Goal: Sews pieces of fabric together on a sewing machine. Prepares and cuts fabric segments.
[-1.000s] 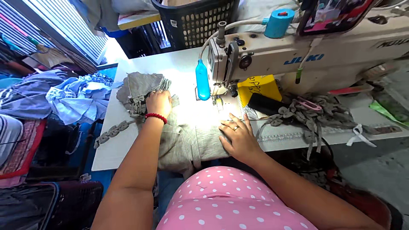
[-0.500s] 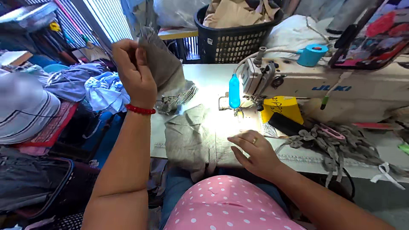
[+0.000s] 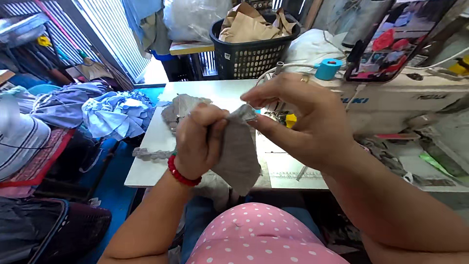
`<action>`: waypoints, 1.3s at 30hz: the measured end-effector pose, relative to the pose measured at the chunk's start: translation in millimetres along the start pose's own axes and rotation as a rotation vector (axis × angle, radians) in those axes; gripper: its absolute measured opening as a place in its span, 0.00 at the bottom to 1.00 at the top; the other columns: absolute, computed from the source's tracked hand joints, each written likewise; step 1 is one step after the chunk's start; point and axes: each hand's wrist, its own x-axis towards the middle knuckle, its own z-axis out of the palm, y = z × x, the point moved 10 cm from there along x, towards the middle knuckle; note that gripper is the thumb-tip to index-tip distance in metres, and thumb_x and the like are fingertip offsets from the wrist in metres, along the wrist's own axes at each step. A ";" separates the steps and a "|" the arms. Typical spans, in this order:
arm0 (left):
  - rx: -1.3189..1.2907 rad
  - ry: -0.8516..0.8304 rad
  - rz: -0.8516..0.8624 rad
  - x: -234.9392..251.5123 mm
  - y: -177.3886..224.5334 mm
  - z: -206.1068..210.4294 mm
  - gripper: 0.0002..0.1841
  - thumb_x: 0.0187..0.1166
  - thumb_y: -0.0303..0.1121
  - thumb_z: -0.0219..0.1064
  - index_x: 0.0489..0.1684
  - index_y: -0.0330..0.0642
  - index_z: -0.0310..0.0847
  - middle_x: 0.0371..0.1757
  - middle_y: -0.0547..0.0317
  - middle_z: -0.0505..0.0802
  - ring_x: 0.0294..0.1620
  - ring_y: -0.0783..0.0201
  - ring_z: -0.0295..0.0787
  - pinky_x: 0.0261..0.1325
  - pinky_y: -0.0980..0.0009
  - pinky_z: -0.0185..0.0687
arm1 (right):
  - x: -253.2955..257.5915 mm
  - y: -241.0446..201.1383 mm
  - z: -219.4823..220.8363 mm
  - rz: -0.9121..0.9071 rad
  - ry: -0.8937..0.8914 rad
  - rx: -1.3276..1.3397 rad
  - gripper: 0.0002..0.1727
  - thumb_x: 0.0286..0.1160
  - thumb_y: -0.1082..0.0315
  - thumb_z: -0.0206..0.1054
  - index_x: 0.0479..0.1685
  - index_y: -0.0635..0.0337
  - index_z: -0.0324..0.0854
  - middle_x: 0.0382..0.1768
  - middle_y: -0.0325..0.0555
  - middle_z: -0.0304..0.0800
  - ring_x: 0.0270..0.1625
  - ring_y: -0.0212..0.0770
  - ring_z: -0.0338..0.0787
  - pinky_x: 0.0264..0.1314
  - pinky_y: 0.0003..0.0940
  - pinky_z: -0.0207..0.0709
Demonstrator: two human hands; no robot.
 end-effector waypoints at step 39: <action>0.089 -0.437 -0.256 -133.0 3.6 16.7 0.22 0.90 0.56 0.53 0.43 0.49 0.84 0.30 0.58 0.85 0.37 0.62 0.84 0.49 0.67 0.79 | -157.5 21.1 -44.4 0.081 0.025 0.234 0.06 0.79 0.61 0.74 0.48 0.48 0.91 0.41 0.33 0.89 0.49 0.30 0.89 0.59 0.30 0.84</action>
